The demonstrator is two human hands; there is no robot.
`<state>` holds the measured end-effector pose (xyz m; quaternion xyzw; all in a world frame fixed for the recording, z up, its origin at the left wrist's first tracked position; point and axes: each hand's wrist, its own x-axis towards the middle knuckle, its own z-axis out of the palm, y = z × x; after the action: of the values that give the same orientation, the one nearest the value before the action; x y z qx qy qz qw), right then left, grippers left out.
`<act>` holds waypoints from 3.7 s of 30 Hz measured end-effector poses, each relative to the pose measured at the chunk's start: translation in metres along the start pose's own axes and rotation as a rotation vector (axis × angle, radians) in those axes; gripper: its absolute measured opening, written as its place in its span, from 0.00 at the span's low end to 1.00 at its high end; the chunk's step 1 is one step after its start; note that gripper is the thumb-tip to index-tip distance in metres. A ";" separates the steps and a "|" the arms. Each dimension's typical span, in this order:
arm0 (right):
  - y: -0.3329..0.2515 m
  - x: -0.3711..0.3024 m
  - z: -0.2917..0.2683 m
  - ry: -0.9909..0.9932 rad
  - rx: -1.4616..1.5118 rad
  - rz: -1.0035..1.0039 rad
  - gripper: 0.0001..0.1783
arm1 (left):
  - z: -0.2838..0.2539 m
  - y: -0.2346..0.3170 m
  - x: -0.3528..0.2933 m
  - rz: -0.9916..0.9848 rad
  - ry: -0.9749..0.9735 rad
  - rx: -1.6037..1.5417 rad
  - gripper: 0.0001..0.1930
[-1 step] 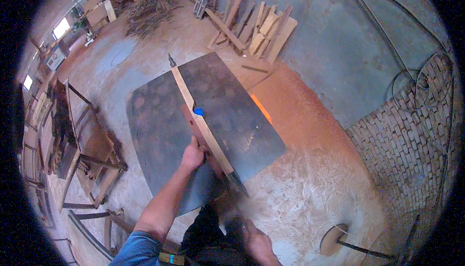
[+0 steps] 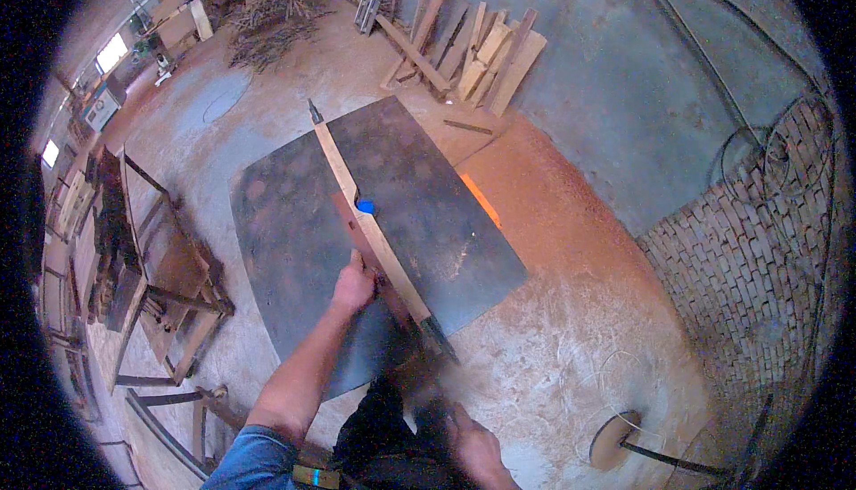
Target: The person picks up wooden planks from a stack, moves to a stationary belt sander, and sands the edges of the planks. They then return to the workbench to place the sanded planks on top of a stack of similar pieces.
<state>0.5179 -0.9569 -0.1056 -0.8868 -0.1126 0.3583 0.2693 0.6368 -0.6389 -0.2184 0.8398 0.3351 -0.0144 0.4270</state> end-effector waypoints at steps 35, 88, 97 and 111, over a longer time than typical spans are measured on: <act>-0.131 0.141 0.025 0.138 -0.073 -0.035 0.19 | -0.087 -0.016 0.176 -0.001 0.097 -0.168 0.14; -0.257 -0.002 0.215 -0.384 -0.621 -0.749 0.25 | -0.234 -0.390 -0.525 -0.703 1.683 -1.043 0.22; -0.358 -0.023 0.406 -0.677 -0.700 -1.105 0.21 | -0.248 -0.519 -0.674 -0.924 2.171 -0.876 0.19; -0.530 -0.095 0.646 -1.014 -1.245 -1.262 0.22 | -0.286 -0.613 -0.781 -1.780 2.205 -0.492 0.24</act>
<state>-0.0042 -0.2982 -0.1416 -0.3925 -0.8263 0.3622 -0.1790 -0.3959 -0.6091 -0.2279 -0.1559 0.8863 0.4312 -0.0646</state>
